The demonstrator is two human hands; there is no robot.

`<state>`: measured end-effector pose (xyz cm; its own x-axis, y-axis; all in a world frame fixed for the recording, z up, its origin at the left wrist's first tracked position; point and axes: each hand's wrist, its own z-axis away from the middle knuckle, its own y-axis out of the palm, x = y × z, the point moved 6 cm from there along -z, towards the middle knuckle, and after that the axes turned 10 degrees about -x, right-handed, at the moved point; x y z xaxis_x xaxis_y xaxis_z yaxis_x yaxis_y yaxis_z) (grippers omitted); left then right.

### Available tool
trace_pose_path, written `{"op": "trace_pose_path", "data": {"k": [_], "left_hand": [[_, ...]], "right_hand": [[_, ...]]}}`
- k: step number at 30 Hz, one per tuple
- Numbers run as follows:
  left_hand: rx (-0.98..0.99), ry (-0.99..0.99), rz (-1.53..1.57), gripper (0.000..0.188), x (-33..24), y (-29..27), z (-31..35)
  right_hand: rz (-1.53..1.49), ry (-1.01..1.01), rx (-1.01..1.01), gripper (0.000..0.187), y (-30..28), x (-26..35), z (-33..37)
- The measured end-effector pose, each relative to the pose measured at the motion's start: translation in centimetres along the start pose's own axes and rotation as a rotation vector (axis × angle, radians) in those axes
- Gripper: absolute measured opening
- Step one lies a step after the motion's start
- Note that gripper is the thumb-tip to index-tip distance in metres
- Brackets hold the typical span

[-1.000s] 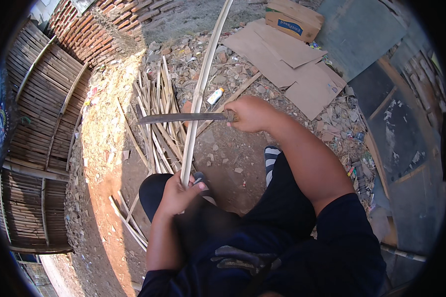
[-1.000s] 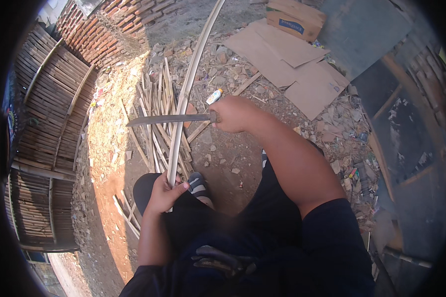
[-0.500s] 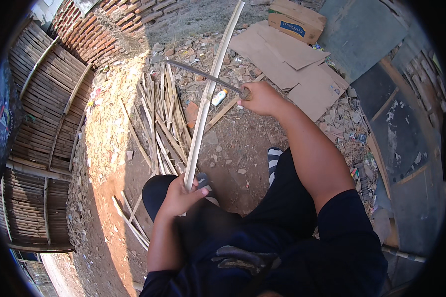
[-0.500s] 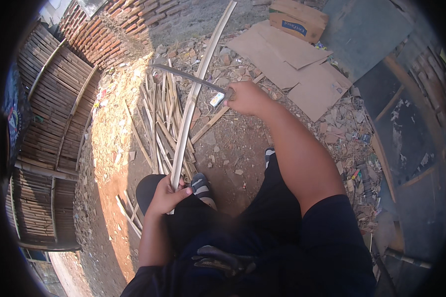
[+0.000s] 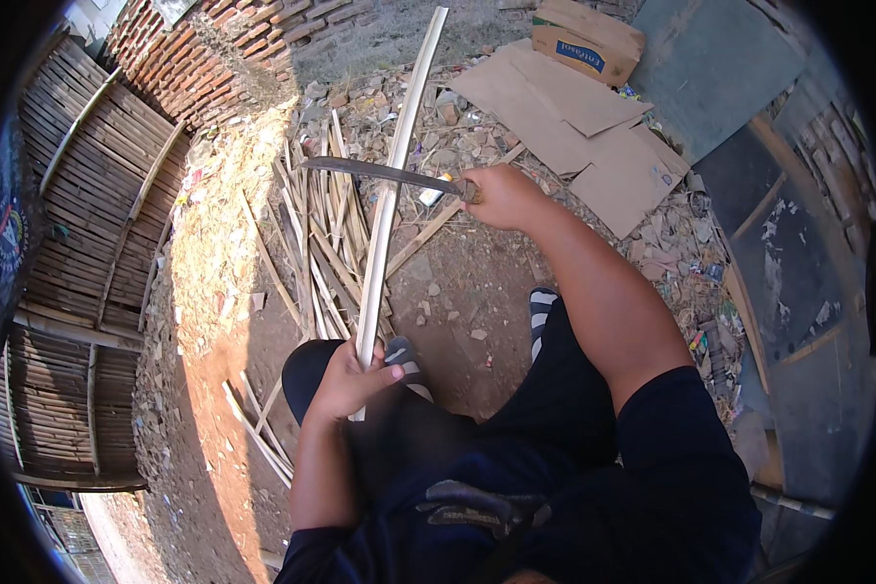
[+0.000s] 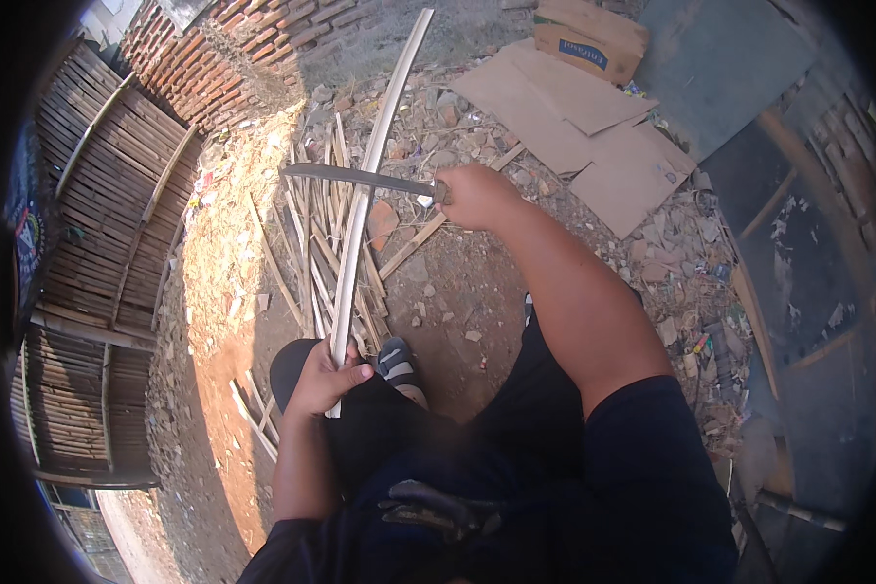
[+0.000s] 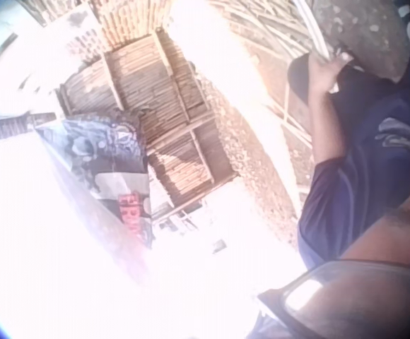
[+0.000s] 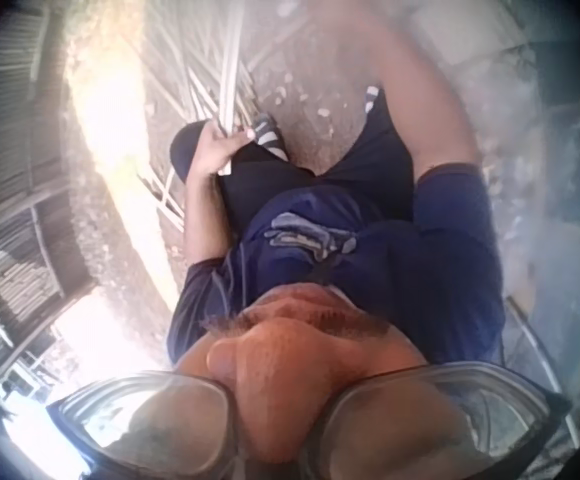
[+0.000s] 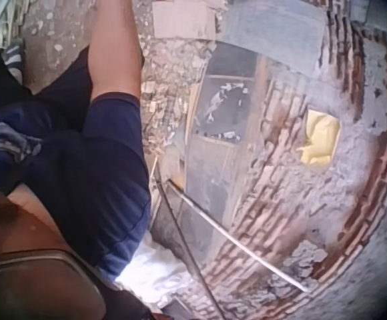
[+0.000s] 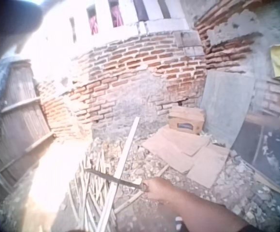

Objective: The person scrapes a strip of bamboo with a knife while holding it by hand, removing layers of the wood over an outdoor workshop area.

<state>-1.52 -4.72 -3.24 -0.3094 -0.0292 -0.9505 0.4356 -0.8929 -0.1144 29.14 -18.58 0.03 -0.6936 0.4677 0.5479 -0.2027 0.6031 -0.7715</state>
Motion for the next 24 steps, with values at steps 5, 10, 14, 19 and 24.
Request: {"op": "trace_pose_path", "data": {"k": [5, 10, 14, 19, 24], "left_hand": [[-0.037, 0.017, 0.041, 0.043, 0.4, -0.5, 0.0], [-0.032, -0.006, -0.007, 0.043, 0.6, -0.3, -0.2], [0.057, -0.006, -0.066, 0.043, -0.3, 0.1, 0.2], [0.055, -0.021, -0.093, 0.043, -0.3, 0.3, 0.4], [-0.019, -0.020, -0.066, 0.044, 0.2, 0.0, -0.2]], "right_hand": [[0.032, -0.158, 0.135, 0.036, 1.9, 4.8, 2.3], [0.129, -0.368, 0.253, 0.039, 2.1, 7.4, 3.1], [-0.122, 0.116, -0.001, 0.049, 1.1, -1.3, -1.0], [-0.110, 0.099, -0.049, 0.053, 0.5, -3.0, -1.0], [0.029, -0.211, 0.249, 0.036, 2.3, 5.5, 2.3]]}}
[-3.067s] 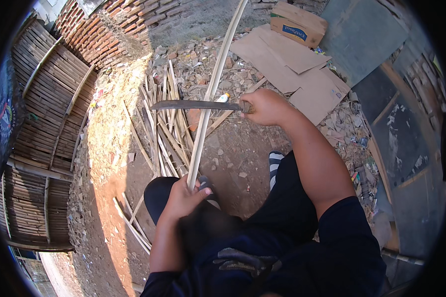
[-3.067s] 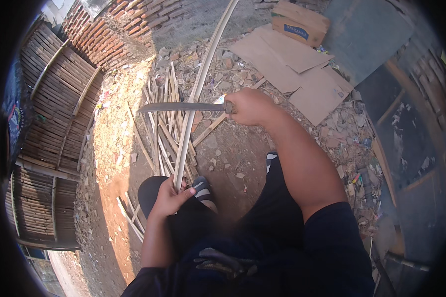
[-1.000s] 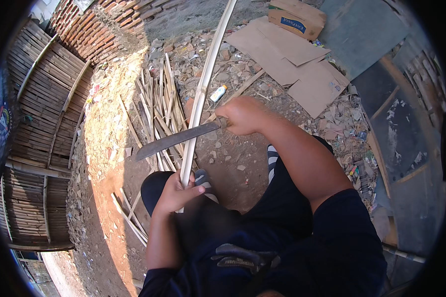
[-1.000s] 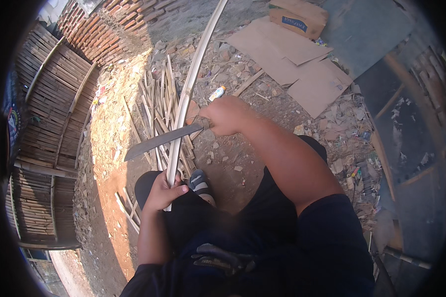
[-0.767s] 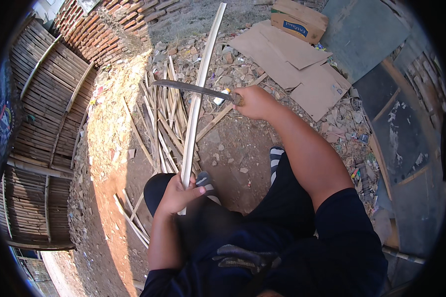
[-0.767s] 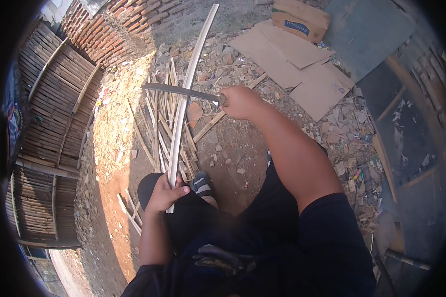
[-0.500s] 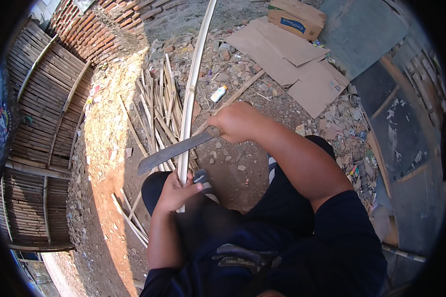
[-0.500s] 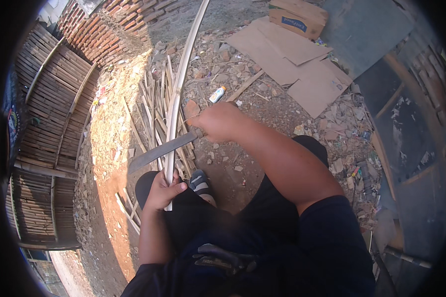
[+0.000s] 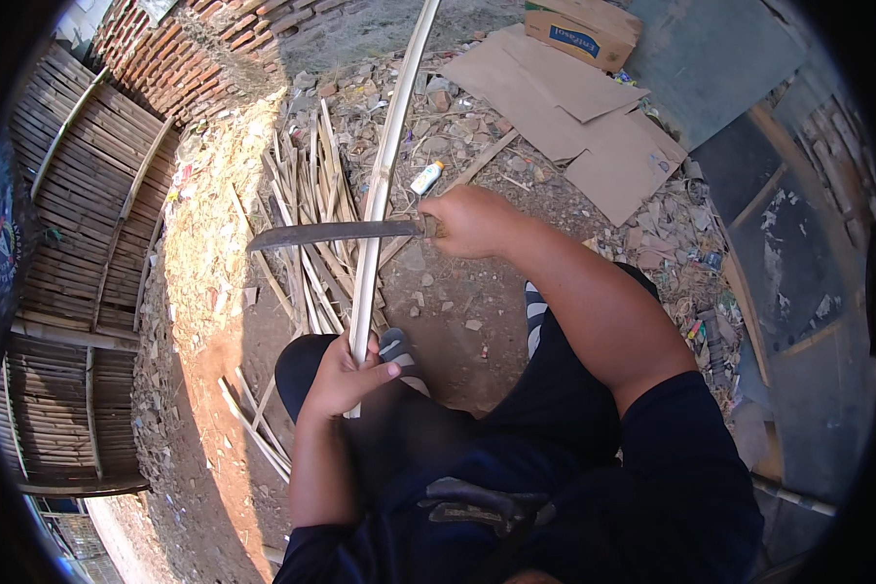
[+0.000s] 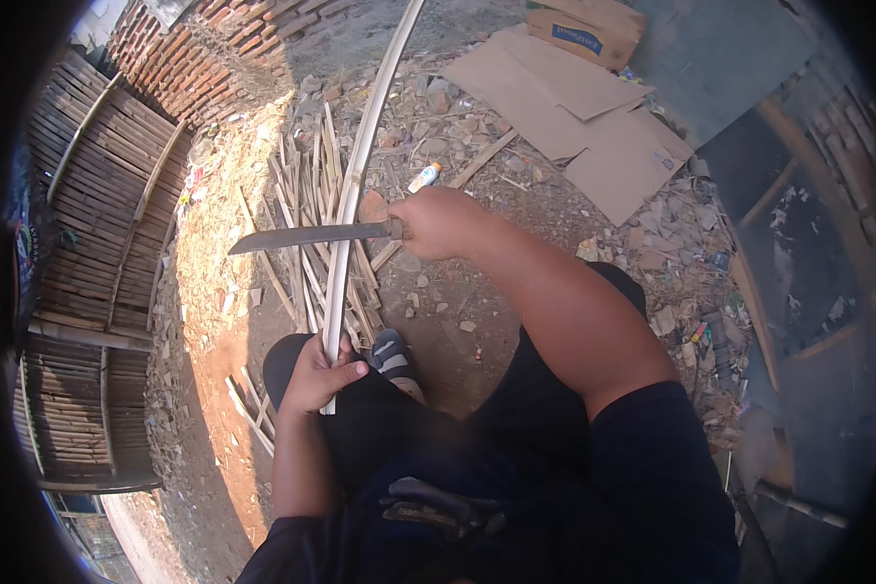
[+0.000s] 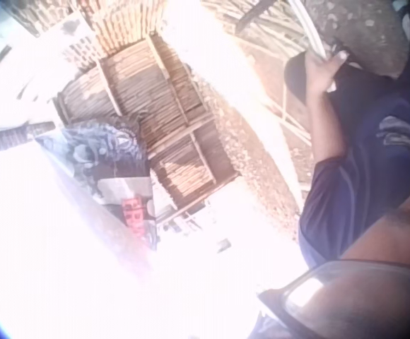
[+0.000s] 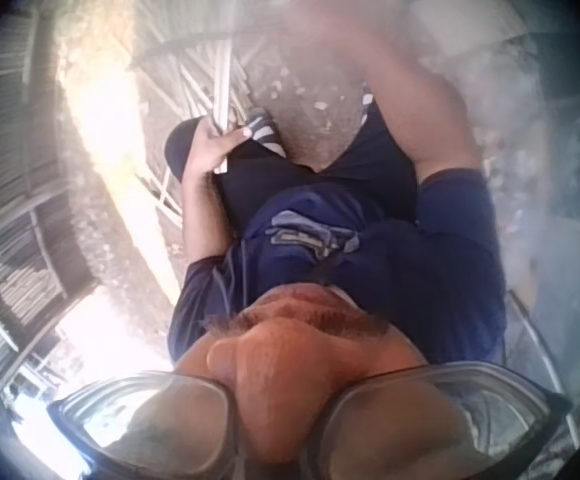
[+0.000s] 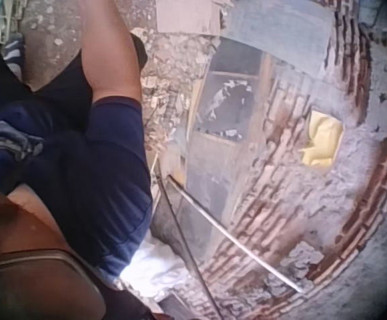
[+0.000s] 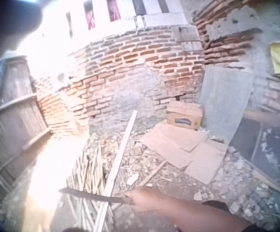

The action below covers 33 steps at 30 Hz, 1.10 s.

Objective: The person scrapes a strip of bamboo with a knife while holding it by hand, removing layers of the wood over an outdoor workshop area.

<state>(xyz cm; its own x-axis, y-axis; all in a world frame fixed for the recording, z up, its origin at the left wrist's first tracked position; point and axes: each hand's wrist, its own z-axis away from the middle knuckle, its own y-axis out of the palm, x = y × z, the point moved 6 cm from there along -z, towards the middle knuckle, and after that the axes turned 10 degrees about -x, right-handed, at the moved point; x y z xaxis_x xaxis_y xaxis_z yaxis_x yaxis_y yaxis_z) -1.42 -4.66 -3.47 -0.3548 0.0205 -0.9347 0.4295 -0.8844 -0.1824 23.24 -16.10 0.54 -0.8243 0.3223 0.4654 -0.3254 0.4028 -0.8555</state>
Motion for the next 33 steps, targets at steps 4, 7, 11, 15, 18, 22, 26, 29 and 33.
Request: {"op": "trace_pose_path", "data": {"k": [4, 7, 11, 15, 18, 22, 26, 29, 33], "left_hand": [[0.036, -0.013, 0.014, 0.045, 0.2, 0.5, 0.0], [0.031, -0.020, -0.038, 0.046, -0.7, 1.0, -0.2], [0.027, -0.034, -0.059, 0.047, -0.4, 0.1, 0.4], [-0.015, -0.009, -0.006, 0.045, 0.3, -0.3, 0.0], [-0.033, 0.009, 0.043, 0.043, 0.0, 0.3, -0.1], [-0.010, 0.020, -0.112, 0.044, 0.4, 0.6, -0.2], [-0.010, 0.004, -0.115, 0.042, -0.4, 0.6, 0.2], [-0.023, 0.056, -0.097, 0.042, 0.2, -0.1, 0.3], [-0.053, 0.038, 0.056, 0.039, 0.3, 0.5, 0.0]], "right_hand": [[0.067, -0.060, -0.011, 0.034, -0.4, -0.2, -0.3], [-0.131, 0.280, -0.259, 0.037, -1.0, -9.4, -1.5], [-0.137, 0.291, -0.417, 0.043, -0.6, -11.0, -1.6], [-0.084, 0.141, -0.116, 0.042, 0.2, -3.2, -1.1], [0.037, -0.102, 0.058, 0.036, 0.5, 1.7, 0.2], [0.022, 0.022, -0.015, 0.040, -0.9, -2.8, -0.7], [-0.200, 0.430, -0.336, 0.043, -2.1, -10.8, -1.1], [-0.111, 0.252, -0.356, 0.041, -1.7, -8.5, -1.1], [-0.020, 0.024, -0.055, 0.038, -0.6, -0.3, 0.1]]}}
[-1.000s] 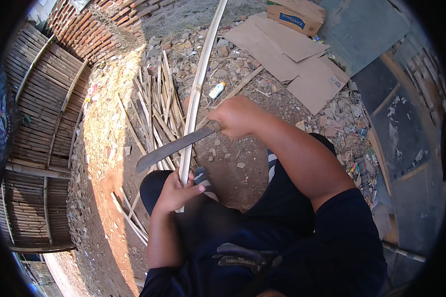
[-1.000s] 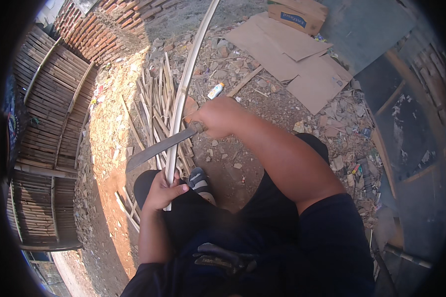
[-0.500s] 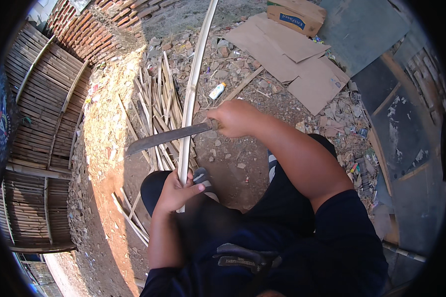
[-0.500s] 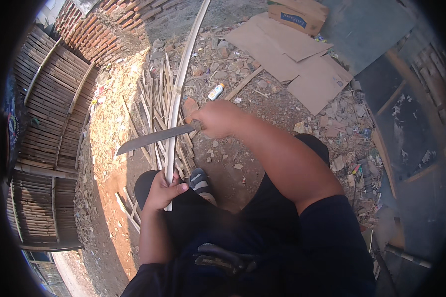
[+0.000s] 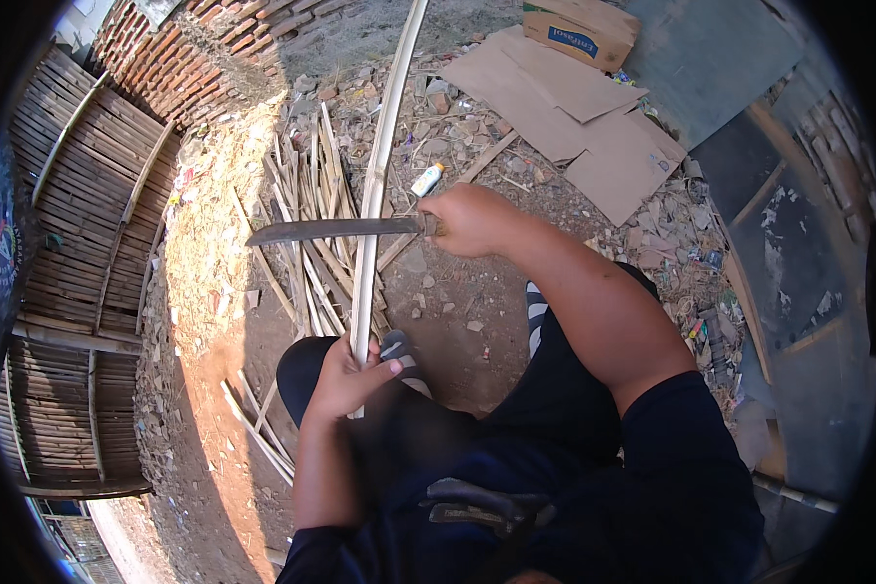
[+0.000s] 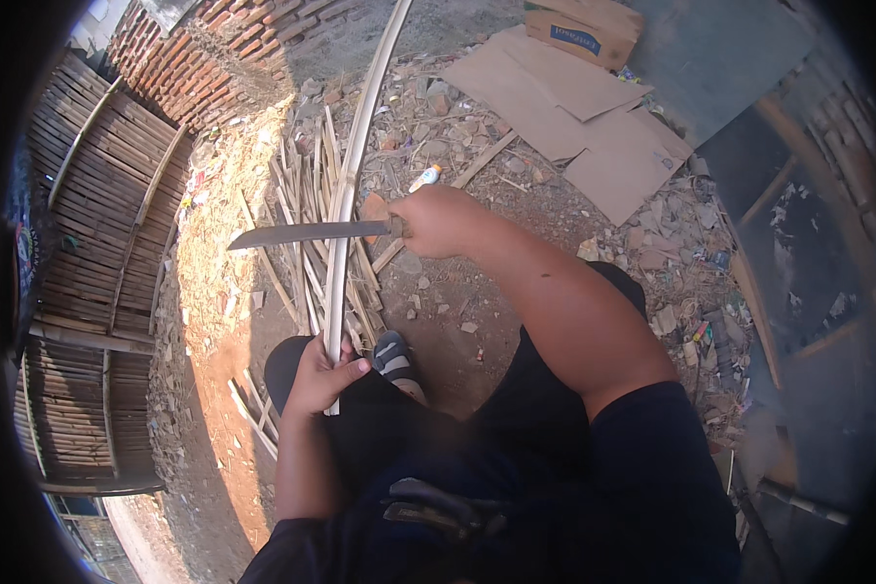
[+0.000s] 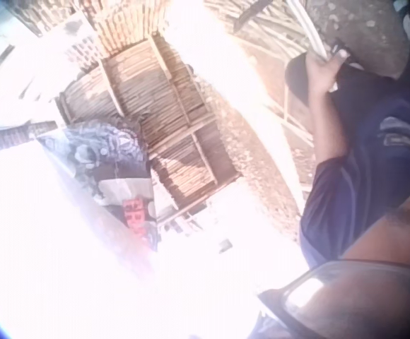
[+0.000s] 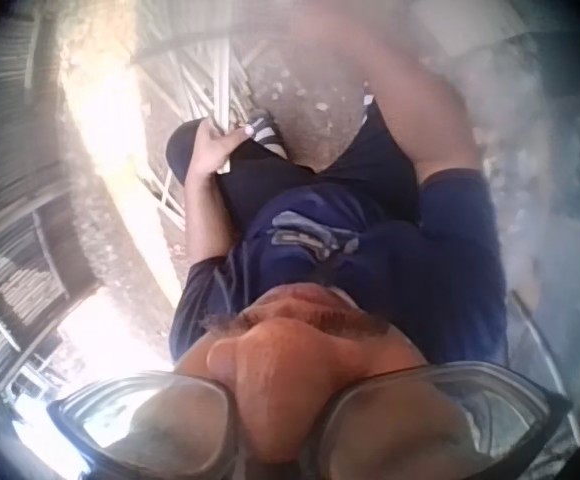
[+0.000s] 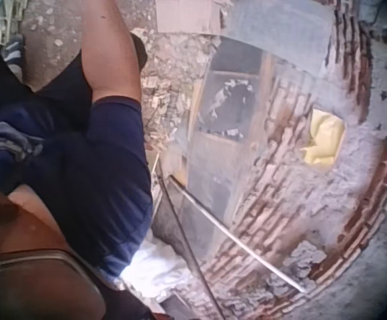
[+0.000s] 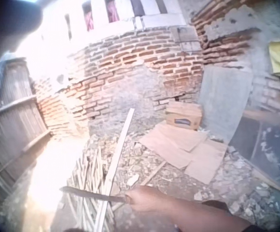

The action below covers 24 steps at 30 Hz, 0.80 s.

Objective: The person scrapes a strip of bamboo with a knife while holding it by hand, removing layers of the wood over an outdoor workshop area.

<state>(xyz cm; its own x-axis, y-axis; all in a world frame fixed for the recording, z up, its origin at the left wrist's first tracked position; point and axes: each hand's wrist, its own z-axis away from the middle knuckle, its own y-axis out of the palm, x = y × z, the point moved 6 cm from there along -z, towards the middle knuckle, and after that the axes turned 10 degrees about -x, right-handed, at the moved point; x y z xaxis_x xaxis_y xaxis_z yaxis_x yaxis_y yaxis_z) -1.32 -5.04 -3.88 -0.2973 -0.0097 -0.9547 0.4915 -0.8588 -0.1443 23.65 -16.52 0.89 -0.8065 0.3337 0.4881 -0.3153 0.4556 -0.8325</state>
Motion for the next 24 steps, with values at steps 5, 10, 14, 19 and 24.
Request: {"op": "trace_pose_path", "data": {"k": [5, 10, 14, 19, 24], "left_hand": [[0.020, -0.051, -0.162, 0.040, -0.4, 0.2, 0.2], [0.007, 0.011, -0.228, 0.040, -0.6, 0.5, 0.3], [0.003, 0.016, -0.244, 0.039, 0.1, -0.3, 0.3], [-0.032, -0.012, -0.091, 0.040, 0.0, 0.7, 0.0], [0.044, 0.007, -0.216, 0.040, -0.5, 1.3, 0.1]], "right_hand": [[0.183, -0.182, 0.134, 0.040, 0.6, 1.5, 0.1], [-0.139, 0.398, -0.284, 0.044, -1.2, -10.5, -1.6], [-0.137, 0.253, -0.195, 0.047, -0.9, -7.7, -1.4], [0.109, -0.085, 0.173, 0.039, 0.7, 1.6, 0.1], [0.018, 0.239, 0.078, 0.054, -2.6, -6.4, -0.9]]}}
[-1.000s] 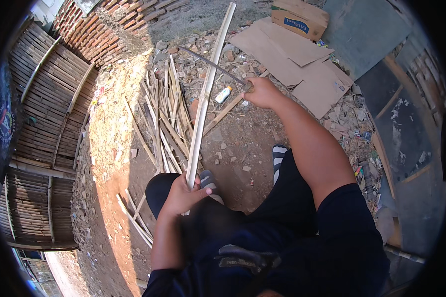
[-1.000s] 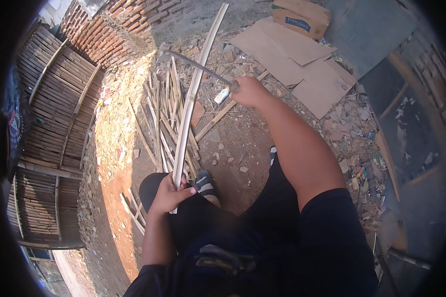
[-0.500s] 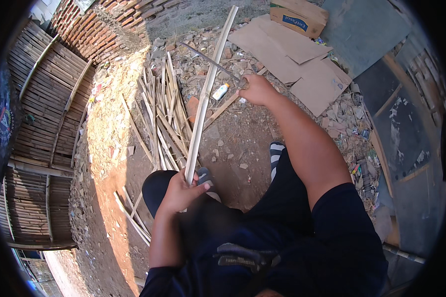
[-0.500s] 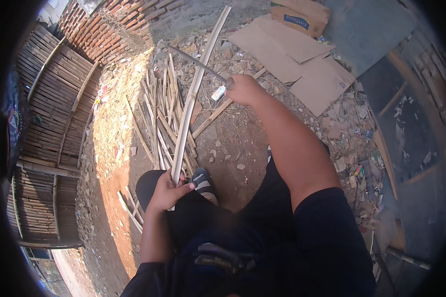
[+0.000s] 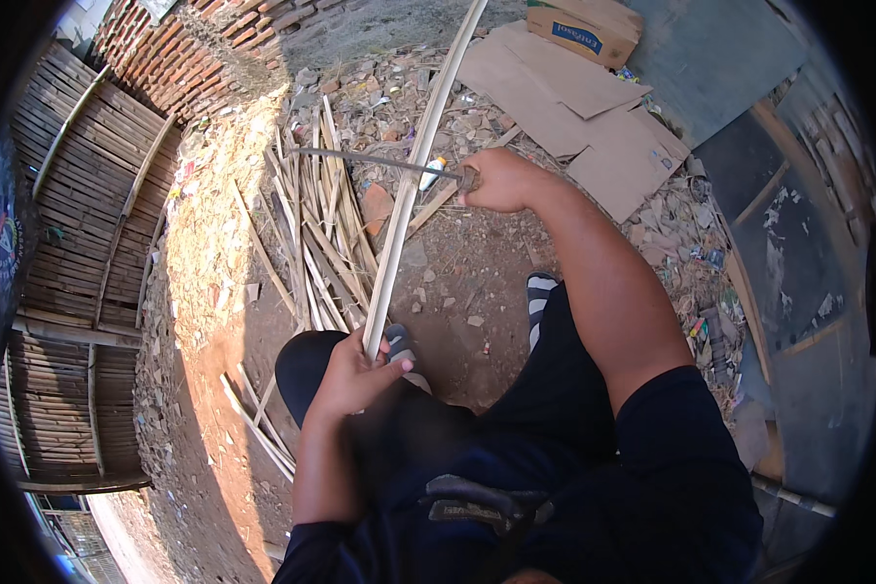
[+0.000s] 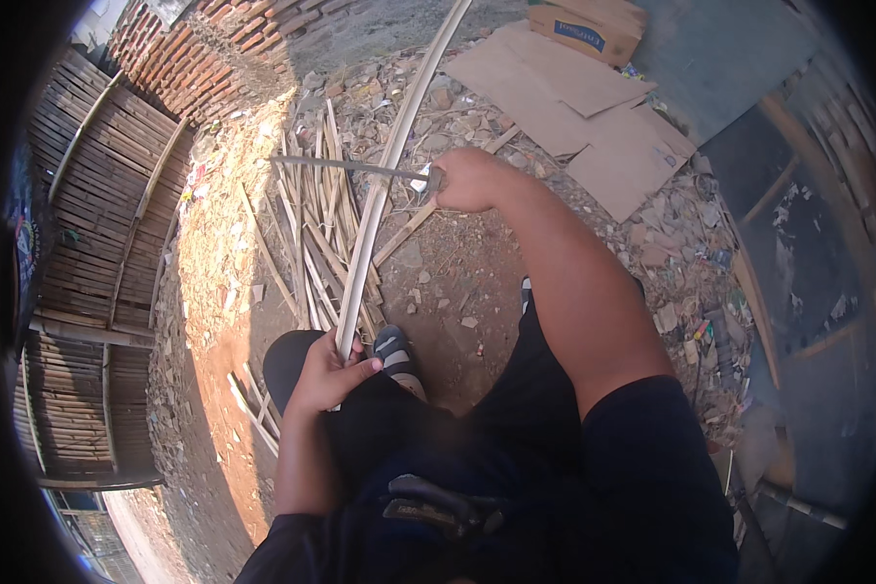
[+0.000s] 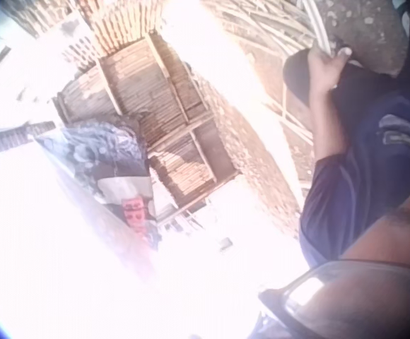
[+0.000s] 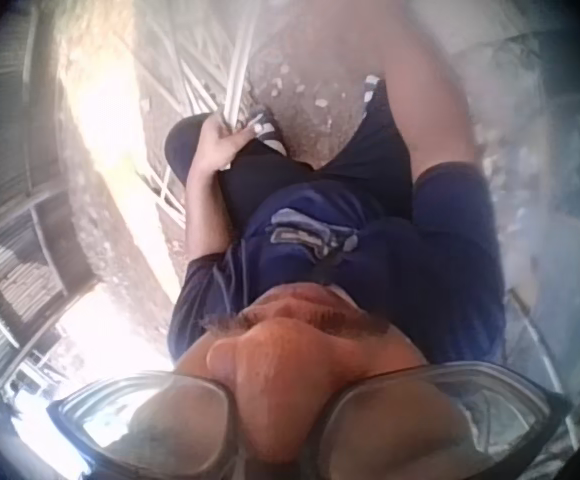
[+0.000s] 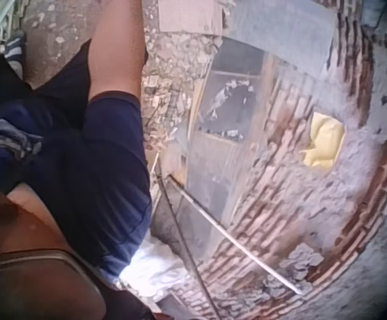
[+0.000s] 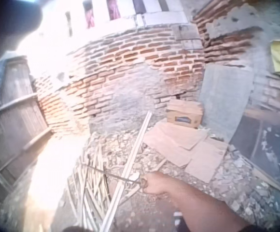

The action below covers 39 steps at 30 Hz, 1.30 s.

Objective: The person scrapes a strip of bamboo with a knife while holding it by hand, removing layers of the wood over an outdoor workshop area.

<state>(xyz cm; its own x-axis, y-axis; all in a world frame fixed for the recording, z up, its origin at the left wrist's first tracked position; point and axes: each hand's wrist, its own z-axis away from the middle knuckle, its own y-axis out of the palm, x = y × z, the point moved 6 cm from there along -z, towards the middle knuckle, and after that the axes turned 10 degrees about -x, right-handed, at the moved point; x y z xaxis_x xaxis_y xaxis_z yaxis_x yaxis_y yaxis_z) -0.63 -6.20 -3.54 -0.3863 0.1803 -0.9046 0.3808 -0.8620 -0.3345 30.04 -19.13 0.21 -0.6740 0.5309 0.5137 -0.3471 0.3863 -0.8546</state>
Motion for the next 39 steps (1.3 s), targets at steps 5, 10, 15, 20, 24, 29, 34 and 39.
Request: {"op": "trace_pose_path", "data": {"k": [5, 10, 15, 20, 24, 29, 34, 39], "left_hand": [[0.005, 0.006, -0.076, 0.040, 0.2, -0.5, 0.4], [0.018, -0.022, -0.044, 0.039, 1.1, -0.4, -0.2], [0.002, -0.012, -0.044, 0.038, 0.3, -0.1, 0.2], [0.033, 0.011, -0.034, 0.040, 0.6, -0.5, 0.2], [0.012, 0.025, -0.046, 0.040, 0.6, -0.8, 0.4], [-0.003, -0.007, 0.084, 0.041, 0.2, 0.0, 0.1], [0.046, -0.010, -0.055, 0.041, 0.5, -0.2, 0.1], [0.047, 0.023, -0.062, 0.042, 0.7, -0.7, 0.4]], "right_hand": [[-0.066, 0.161, -0.260, 0.055, -1.8, -5.1, -0.8], [0.068, -0.114, 0.086, 0.041, 1.1, 3.5, 2.2], [0.082, -0.255, 0.226, 0.040, 1.9, 5.6, 2.9], [-0.162, 0.244, -0.305, 0.062, -2.0, -6.6, -1.3], [-0.155, 0.128, -0.187, 0.060, -1.2, -3.5, -0.3], [0.151, -0.232, 0.119, 0.041, 0.7, 6.4, 3.7], [-0.082, 0.011, -0.028, 0.042, -1.2, -0.8, 0.9], [-0.236, 0.306, -0.312, 0.054, -3.7, -8.0, -0.7]]}}
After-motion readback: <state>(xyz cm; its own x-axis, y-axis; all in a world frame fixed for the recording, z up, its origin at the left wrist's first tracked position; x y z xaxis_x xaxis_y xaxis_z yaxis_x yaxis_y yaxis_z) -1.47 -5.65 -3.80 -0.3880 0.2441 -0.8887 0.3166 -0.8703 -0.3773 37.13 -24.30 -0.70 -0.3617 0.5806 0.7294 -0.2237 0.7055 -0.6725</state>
